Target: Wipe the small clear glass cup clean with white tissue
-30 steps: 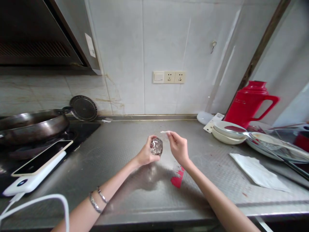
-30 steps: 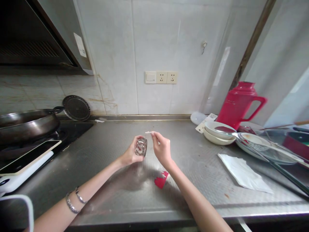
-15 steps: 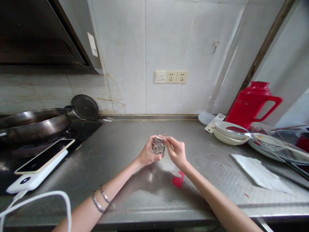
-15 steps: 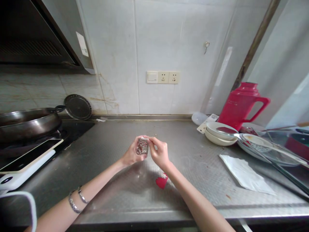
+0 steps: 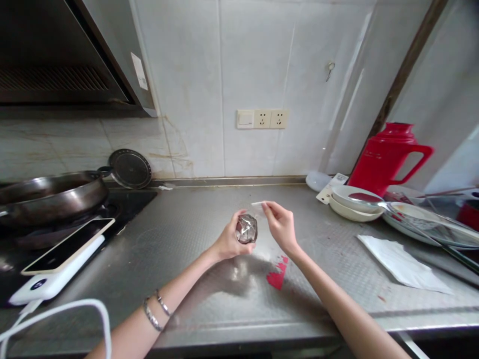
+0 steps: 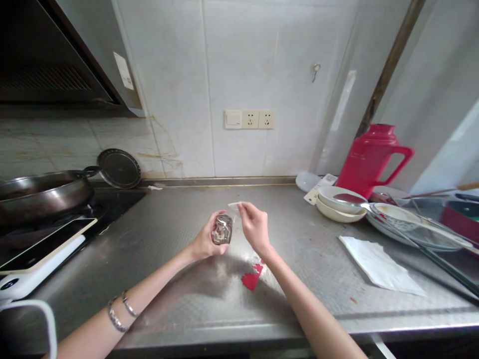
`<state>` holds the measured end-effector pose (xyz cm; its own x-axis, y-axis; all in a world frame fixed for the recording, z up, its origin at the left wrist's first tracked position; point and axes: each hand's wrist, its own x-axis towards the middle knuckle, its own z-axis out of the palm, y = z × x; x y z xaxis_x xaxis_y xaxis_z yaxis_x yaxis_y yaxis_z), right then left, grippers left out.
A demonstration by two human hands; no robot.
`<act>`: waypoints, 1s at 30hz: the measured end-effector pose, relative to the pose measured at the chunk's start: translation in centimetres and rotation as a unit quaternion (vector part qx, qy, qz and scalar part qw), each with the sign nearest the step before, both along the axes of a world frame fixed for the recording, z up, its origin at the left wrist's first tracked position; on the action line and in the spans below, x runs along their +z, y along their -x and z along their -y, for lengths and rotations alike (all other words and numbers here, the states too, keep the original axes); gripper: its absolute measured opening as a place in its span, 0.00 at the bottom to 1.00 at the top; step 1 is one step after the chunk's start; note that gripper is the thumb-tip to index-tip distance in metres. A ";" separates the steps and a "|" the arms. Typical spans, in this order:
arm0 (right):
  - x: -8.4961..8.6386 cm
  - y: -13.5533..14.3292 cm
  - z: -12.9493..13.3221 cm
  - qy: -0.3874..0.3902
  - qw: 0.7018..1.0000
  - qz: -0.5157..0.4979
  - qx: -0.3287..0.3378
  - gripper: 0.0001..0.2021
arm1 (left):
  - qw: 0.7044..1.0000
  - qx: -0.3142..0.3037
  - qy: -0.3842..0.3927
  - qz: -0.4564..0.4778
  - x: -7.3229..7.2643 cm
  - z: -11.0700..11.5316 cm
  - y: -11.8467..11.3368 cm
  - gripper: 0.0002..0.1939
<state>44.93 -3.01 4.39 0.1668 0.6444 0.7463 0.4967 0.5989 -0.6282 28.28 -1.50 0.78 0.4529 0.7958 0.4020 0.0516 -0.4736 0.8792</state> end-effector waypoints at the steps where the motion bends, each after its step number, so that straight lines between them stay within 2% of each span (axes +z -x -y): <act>1: 0.0 -0.1 -0.2 0.013 1.000 -0.015 0.003 0.16 | 1.000 0.001 -0.014 -0.019 -0.1 0.1 0.0 0.48; 7: -0.5 0.9 0.0 0.069 0.991 0.005 0.111 0.16 | 0.998 0.002 -0.041 -0.039 -0.3 0.1 -0.1 0.53; 12: -0.6 1.6 1.0 0.022 0.996 0.041 0.075 0.13 | 0.999 0.007 -0.034 -0.035 0.5 0.2 -0.2 0.51; 15: -0.5 1.7 1.4 -0.008 0.995 0.052 0.081 0.11 | 0.999 0.004 -0.033 -0.016 0.6 0.1 -0.2 0.49; 19: -0.6 1.8 1.5 -0.051 0.990 0.074 0.105 0.11 | 0.999 0.023 -0.036 -0.024 0.2 -0.4 0.0 0.50; 24: -1.2 1.6 1.1 -0.093 0.984 0.120 0.091 0.13 | 0.998 0.045 -0.029 -0.036 -0.5 -0.9 0.1 0.51; 30: -1.2 1.4 1.1 -0.157 0.968 0.170 0.102 0.15 | 0.997 0.072 0.017 0.003 -0.6 -1.1 -0.2 0.49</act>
<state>43.53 -4.15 3.20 -0.2290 0.3716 0.8997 0.4934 0.8410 -0.2218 28.52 -0.41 0.16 0.3314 0.8656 0.3753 0.1119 -0.4310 0.8954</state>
